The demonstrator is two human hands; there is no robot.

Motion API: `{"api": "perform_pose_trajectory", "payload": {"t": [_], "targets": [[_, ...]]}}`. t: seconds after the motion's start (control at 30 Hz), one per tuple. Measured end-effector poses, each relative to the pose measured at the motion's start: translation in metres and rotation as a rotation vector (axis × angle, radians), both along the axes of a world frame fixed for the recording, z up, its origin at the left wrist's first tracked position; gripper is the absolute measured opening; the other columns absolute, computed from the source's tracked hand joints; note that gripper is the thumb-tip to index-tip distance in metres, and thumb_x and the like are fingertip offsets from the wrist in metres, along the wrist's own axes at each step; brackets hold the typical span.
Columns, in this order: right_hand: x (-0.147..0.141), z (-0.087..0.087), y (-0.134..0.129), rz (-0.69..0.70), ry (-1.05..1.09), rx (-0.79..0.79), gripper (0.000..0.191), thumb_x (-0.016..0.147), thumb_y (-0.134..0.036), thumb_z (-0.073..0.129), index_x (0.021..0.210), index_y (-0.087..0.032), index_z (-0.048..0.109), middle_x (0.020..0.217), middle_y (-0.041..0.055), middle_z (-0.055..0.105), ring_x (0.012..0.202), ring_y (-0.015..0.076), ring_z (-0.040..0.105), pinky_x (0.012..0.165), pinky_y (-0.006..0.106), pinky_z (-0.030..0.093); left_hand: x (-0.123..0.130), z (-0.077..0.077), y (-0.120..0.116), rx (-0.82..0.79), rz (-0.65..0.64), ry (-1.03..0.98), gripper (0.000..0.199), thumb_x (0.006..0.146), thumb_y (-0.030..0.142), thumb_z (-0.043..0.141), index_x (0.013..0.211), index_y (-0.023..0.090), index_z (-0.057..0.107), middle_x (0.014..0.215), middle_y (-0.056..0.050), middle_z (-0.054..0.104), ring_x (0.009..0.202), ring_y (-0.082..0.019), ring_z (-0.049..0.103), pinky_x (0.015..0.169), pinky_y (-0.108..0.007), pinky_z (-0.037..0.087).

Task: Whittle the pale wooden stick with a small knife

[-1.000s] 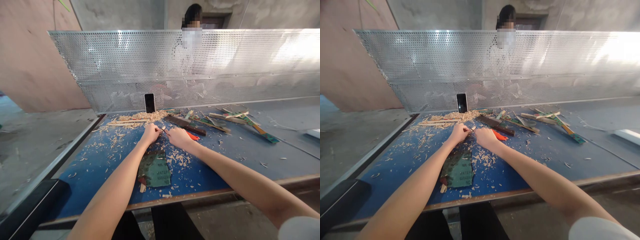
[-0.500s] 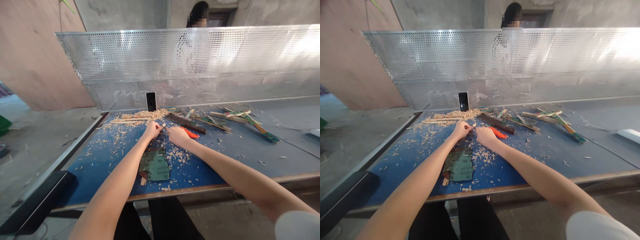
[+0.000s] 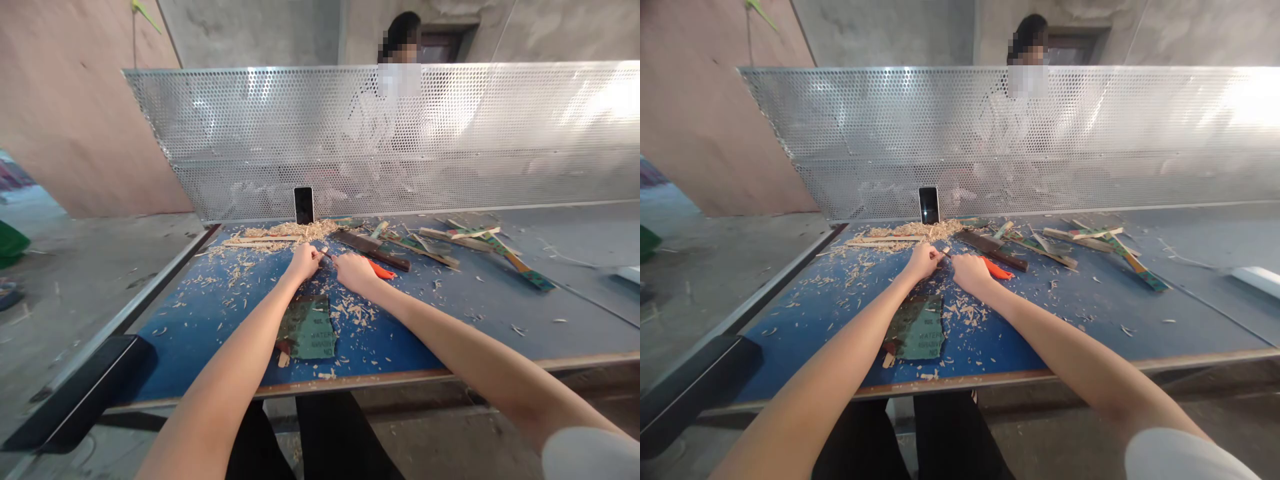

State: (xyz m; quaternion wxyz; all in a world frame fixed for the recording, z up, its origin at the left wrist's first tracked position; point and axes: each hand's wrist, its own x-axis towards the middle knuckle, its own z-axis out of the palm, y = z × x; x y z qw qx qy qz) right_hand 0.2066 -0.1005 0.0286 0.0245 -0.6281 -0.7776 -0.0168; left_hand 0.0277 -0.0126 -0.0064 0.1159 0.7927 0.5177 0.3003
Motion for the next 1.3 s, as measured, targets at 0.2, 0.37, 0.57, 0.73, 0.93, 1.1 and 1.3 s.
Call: {"api": "perform_pose_trajectory", "payload": {"t": [0.2,0.37,0.57,0.73,0.93,1.1,1.3], "targets": [[0.001,0.000,0.008,0.056,0.021,0.013,0.042,0.110,-0.024,0.046,0.145,-0.024,0.068,0.119,0.0149,0.082,0.112,0.0300,0.077,0.091,0.034,0.054,0.000,0.000,0.002,0.018,-0.012,0.029,0.032,0.091,0.020,0.066,0.059,0.018,0.069,0.062,-0.005,0.066,0.062,-0.019,0.054,0.066,-0.032,0.038],[-0.004,0.001,0.013,0.069,0.023,0.042,0.045,0.111,-0.024,0.042,0.151,-0.022,0.064,0.119,0.0165,0.081,0.111,0.0306,0.077,0.092,0.035,0.055,-0.003,0.003,0.002,0.040,-0.041,0.095,0.038,0.094,0.024,0.063,0.057,0.018,0.068,0.059,-0.006,0.065,0.059,-0.018,0.050,0.066,-0.034,0.036],[0.000,0.001,0.003,0.069,0.042,0.041,0.040,0.109,-0.023,0.044,0.139,-0.020,0.071,0.114,0.0169,0.081,0.106,0.0308,0.079,0.090,0.035,0.055,-0.002,-0.002,0.004,0.077,-0.008,0.113,0.027,0.096,0.019,0.062,0.075,0.015,0.079,0.073,-0.009,0.073,0.070,-0.020,0.059,0.073,-0.032,0.043],[-0.008,0.003,0.010,0.052,0.052,0.026,0.043,0.110,-0.022,0.042,0.145,-0.020,0.067,0.120,0.0180,0.080,0.113,0.0313,0.077,0.095,0.037,0.055,-0.001,-0.002,0.005,0.071,0.013,0.137,0.024,0.097,0.019,0.064,0.080,0.014,0.080,0.088,-0.014,0.075,0.082,-0.023,0.064,0.078,-0.033,0.047],[-0.009,0.004,0.007,0.043,0.064,0.033,0.044,0.111,-0.024,0.040,0.145,-0.019,0.067,0.120,0.0188,0.080,0.112,0.0320,0.077,0.095,0.038,0.055,-0.001,-0.005,0.004,0.073,0.032,0.133,0.026,0.097,0.017,0.060,0.080,0.014,0.079,0.088,-0.014,0.074,0.083,-0.024,0.065,0.081,-0.034,0.049],[-0.008,0.002,0.005,0.017,0.071,0.015,0.041,0.108,-0.019,0.044,0.140,-0.018,0.070,0.118,0.0181,0.080,0.110,0.0312,0.078,0.094,0.037,0.055,0.001,-0.002,0.004,0.077,0.051,0.152,0.025,0.097,0.015,0.059,0.083,0.013,0.080,0.089,-0.015,0.076,0.084,-0.025,0.067,0.082,-0.034,0.050],[-0.010,0.001,0.009,0.050,0.066,0.067,0.044,0.111,-0.023,0.041,0.148,-0.020,0.065,0.118,0.0173,0.080,0.111,0.0315,0.078,0.092,0.036,0.055,0.000,0.002,0.005,0.056,0.054,0.201,0.028,0.099,0.019,0.059,0.083,0.012,0.081,0.084,-0.017,0.076,0.080,-0.026,0.068,0.080,-0.035,0.049]]}}
